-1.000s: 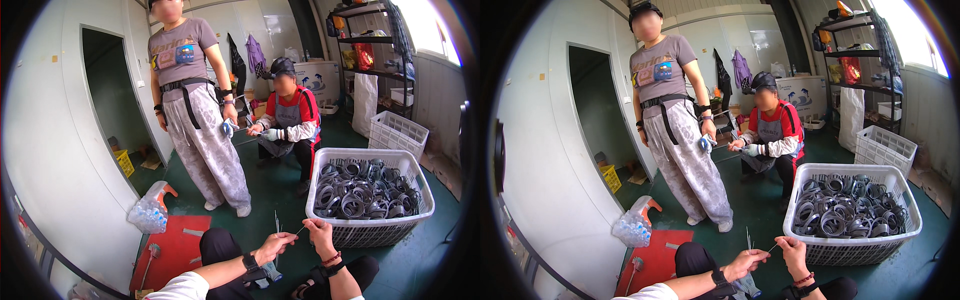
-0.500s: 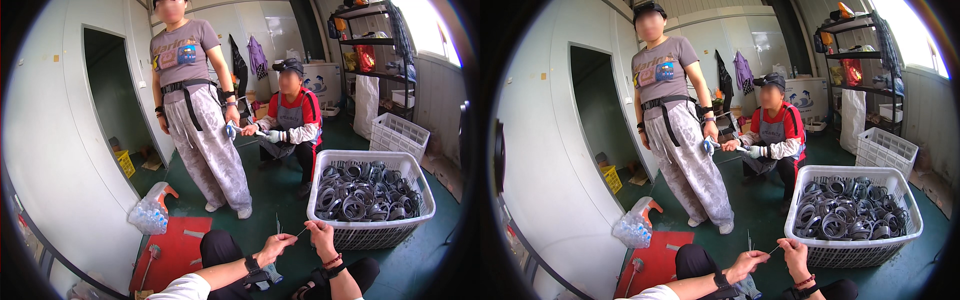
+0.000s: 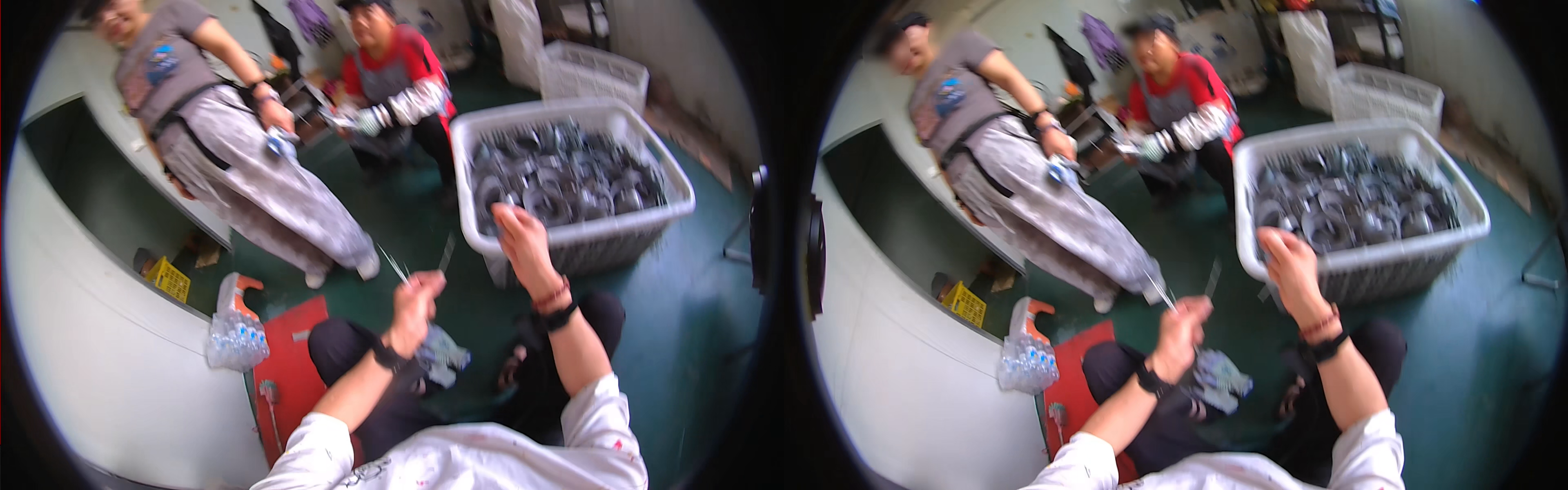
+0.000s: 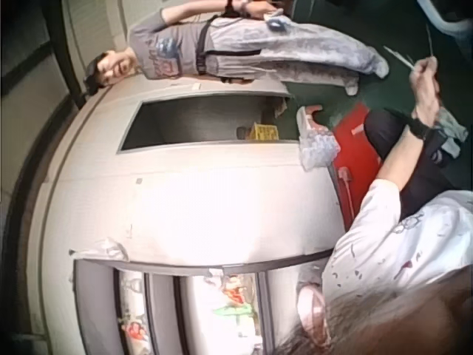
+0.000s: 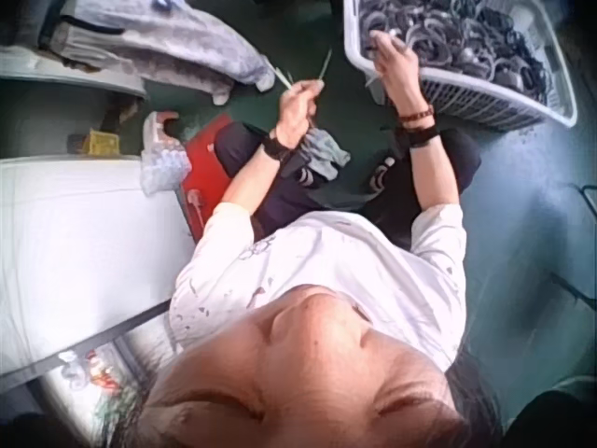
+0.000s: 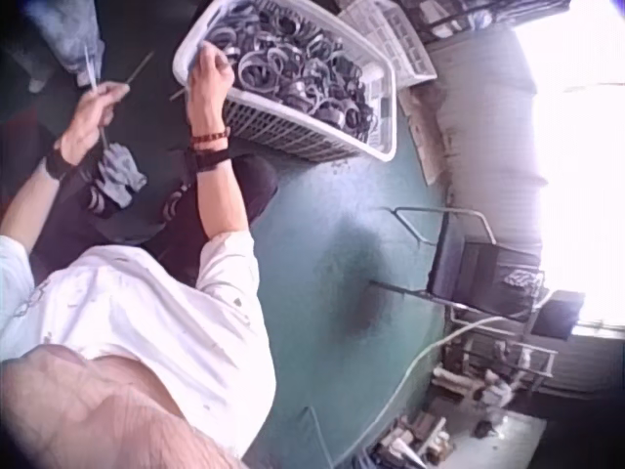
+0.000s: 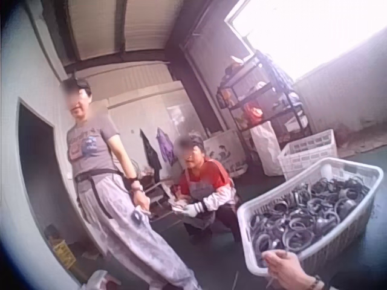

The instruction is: The recorder is manually sorting and arranging small thin metal pins or wires in a manufacturing facility.

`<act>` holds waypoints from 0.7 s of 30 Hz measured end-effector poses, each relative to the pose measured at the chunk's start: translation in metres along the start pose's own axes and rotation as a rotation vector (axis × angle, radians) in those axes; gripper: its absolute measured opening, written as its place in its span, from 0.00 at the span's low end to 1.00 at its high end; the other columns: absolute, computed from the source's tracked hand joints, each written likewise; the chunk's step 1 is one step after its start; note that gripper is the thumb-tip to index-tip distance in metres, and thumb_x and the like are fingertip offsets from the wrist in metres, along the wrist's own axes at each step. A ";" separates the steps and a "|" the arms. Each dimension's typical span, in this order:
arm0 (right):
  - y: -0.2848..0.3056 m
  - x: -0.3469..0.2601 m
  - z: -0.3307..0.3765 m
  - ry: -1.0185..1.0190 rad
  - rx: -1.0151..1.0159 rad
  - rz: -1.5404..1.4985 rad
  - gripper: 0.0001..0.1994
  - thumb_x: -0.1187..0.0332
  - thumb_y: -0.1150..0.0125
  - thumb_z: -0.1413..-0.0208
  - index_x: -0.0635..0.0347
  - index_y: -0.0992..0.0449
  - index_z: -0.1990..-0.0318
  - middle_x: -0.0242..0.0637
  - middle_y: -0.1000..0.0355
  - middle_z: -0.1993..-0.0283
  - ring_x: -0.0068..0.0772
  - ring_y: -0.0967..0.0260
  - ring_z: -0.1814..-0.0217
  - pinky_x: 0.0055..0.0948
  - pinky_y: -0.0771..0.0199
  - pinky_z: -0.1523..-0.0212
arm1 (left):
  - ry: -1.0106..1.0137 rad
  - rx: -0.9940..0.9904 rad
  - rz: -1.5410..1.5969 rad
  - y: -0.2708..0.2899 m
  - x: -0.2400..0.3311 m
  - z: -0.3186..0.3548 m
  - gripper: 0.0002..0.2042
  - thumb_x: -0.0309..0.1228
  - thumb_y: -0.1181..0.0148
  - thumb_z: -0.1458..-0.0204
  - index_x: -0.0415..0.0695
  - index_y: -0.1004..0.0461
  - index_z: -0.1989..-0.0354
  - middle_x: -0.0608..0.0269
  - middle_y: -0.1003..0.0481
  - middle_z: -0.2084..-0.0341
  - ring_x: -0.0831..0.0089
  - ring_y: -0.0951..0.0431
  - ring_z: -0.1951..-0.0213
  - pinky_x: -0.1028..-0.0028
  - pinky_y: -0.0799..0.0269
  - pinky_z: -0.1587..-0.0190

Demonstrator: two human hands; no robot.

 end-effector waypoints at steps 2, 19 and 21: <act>-0.019 0.006 0.004 -0.122 -0.123 -0.160 0.10 0.67 0.43 0.32 0.64 0.21 0.53 0.23 0.31 0.67 0.09 0.48 0.79 0.16 0.49 0.79 | -0.028 -0.018 0.067 -0.014 0.023 -0.009 0.06 0.32 0.32 0.43 0.45 0.22 0.63 0.78 0.32 0.80 0.90 0.43 0.85 0.83 0.50 0.84; -0.034 0.028 -0.017 -0.228 -0.112 -0.381 0.13 0.68 0.55 0.27 0.68 0.27 0.48 0.30 0.30 0.63 0.12 0.47 0.76 0.16 0.44 0.76 | -0.070 -0.228 0.106 -0.035 0.018 -0.009 0.05 0.29 0.36 0.39 0.43 0.23 0.60 0.65 0.20 0.70 0.92 0.46 0.86 0.83 0.55 0.83; -0.037 0.028 -0.022 -0.288 -0.078 -0.427 0.17 0.61 0.52 0.27 0.67 0.27 0.47 0.28 0.32 0.66 0.12 0.49 0.77 0.16 0.45 0.76 | -0.019 -0.195 0.099 -0.034 0.014 -0.014 0.05 0.27 0.34 0.41 0.41 0.21 0.61 0.64 0.19 0.70 0.91 0.40 0.83 0.84 0.49 0.82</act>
Point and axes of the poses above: each hand's wrist, its own z-axis away from the middle knuckle, its own y-axis out of the back of the hand, x = y × z, the point moved 2 cm from there along -z, towards the middle knuckle
